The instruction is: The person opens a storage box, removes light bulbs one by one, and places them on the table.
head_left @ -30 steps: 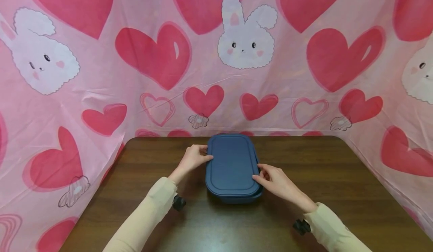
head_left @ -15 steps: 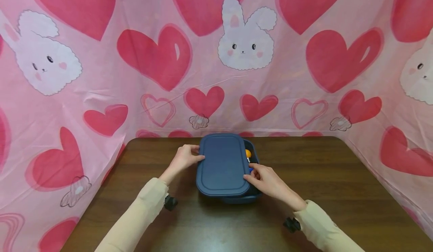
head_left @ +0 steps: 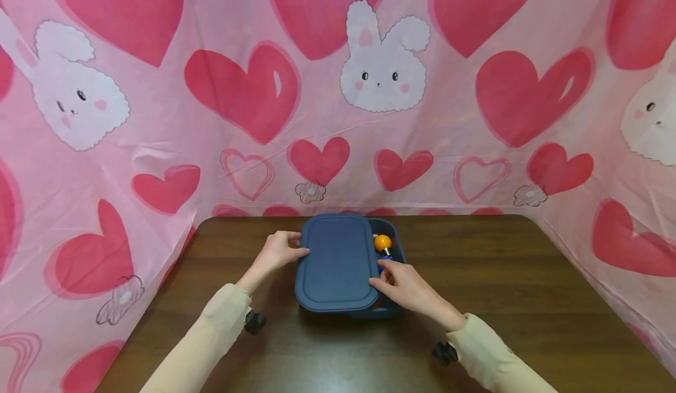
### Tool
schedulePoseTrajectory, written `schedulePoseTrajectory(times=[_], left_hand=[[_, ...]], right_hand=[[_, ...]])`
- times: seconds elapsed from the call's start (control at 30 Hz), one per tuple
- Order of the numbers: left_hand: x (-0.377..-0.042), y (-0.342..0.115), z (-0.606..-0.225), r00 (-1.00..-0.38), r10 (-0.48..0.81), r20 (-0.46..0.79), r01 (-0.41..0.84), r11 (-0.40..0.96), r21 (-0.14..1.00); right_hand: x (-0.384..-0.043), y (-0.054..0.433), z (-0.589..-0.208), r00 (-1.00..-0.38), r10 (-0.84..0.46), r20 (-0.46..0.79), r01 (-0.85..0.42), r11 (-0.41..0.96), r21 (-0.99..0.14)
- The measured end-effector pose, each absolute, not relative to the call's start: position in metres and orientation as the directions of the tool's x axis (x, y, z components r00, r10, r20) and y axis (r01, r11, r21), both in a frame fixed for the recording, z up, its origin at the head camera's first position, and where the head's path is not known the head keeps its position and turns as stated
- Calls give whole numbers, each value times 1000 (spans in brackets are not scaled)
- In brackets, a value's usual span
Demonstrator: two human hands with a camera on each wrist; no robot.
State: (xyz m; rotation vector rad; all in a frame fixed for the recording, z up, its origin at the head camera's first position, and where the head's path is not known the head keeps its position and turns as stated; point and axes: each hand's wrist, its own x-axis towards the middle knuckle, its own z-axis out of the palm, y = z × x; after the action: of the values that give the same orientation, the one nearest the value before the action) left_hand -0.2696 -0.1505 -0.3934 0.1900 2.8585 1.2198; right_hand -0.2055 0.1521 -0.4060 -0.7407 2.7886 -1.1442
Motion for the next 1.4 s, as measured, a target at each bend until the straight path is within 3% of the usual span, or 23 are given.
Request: schedulePoseTrajectory(times=[0.37, 0.6, 1.4], left_hand=[[-263, -169, -392, -993, 118, -10, 71, 660, 748], [-257, -181, -384, -985, 170, 32, 138, 658, 740], [-253, -220, -389, -995, 100, 7, 77, 716, 693]], right_hand=[[-203, 134, -406, -879, -464, 107, -403, 604, -688], [-201, 122, -407, -873, -470, 126, -423, 606, -674], [-203, 79, -404, -870, -483, 102, -416, 608, -677]])
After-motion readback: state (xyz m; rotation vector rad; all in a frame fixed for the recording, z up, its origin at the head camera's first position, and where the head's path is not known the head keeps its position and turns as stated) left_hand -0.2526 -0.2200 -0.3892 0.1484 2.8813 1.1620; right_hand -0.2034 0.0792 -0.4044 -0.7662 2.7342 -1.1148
